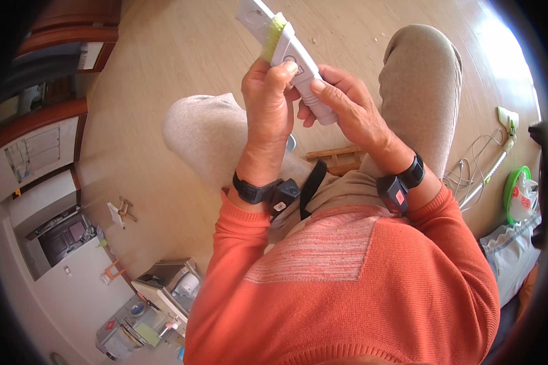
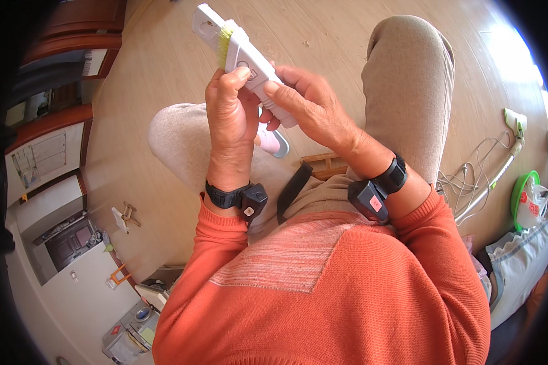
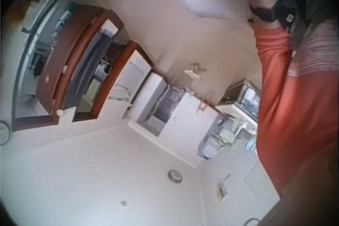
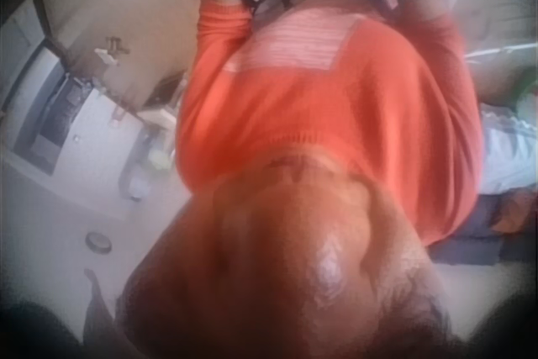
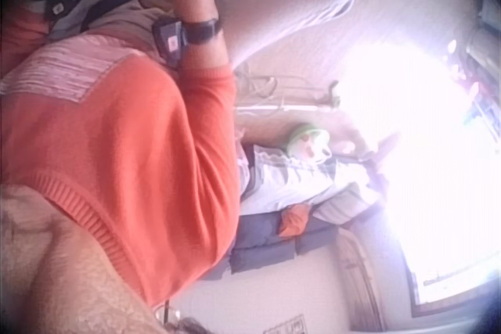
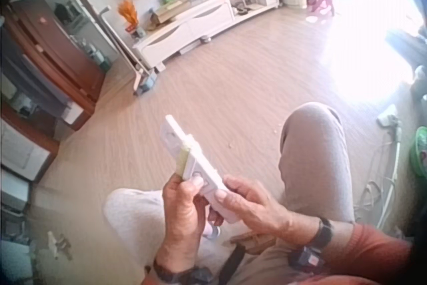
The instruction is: The person assembles a stick vacuum cleaner by attaching the dust cup, extending the handle, and connecting the floor head. They then attach a brush accessory to the wand and place it in the bathroom.
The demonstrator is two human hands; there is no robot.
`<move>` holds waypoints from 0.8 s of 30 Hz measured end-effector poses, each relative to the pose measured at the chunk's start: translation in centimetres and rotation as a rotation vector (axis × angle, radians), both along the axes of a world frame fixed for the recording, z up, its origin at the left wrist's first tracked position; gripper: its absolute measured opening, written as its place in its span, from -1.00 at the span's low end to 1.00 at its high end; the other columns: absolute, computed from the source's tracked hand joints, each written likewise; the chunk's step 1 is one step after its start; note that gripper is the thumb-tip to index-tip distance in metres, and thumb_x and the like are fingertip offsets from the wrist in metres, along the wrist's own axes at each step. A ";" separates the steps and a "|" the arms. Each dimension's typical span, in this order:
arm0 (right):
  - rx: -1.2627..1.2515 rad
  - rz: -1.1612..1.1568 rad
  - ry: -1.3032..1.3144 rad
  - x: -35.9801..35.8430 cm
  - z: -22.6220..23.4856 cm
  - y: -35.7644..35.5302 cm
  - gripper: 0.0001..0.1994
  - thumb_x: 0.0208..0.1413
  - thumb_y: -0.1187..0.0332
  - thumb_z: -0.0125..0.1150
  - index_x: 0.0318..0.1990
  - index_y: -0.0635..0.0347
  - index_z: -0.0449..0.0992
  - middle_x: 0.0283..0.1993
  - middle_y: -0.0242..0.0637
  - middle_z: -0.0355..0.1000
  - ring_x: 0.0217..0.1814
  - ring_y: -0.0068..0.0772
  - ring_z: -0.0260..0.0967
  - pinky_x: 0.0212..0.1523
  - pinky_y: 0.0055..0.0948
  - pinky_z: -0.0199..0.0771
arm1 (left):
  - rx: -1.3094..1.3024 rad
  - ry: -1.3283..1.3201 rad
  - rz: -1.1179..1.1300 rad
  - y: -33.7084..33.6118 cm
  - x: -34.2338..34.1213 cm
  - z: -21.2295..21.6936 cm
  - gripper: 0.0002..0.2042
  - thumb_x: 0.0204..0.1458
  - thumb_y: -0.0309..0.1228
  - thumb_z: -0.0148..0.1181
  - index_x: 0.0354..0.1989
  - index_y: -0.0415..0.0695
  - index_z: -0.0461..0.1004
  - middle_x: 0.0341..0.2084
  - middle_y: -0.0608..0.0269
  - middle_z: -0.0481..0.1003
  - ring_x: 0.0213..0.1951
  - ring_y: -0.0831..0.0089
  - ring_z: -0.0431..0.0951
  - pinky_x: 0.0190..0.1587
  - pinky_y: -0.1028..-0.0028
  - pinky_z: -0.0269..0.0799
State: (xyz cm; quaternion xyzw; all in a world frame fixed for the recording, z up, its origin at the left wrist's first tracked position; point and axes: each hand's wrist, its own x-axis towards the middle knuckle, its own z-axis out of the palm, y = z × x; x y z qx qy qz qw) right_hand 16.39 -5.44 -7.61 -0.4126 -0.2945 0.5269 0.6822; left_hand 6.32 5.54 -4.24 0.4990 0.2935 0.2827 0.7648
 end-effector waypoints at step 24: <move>0.063 0.140 0.502 0.3 0.2 0.3 -0.52 0.39 0.00 -0.11 -0.05 0.33 0.44 -0.35 -0.37 0.35 -0.55 -0.66 0.15 -0.60 -0.62 0.08 | -0.022 -0.048 0.099 -0.7 1.1 -0.4 -0.81 0.06 -0.38 0.09 -0.31 -0.29 0.44 -0.51 0.26 0.46 -0.69 0.60 0.38 -0.61 0.61 0.34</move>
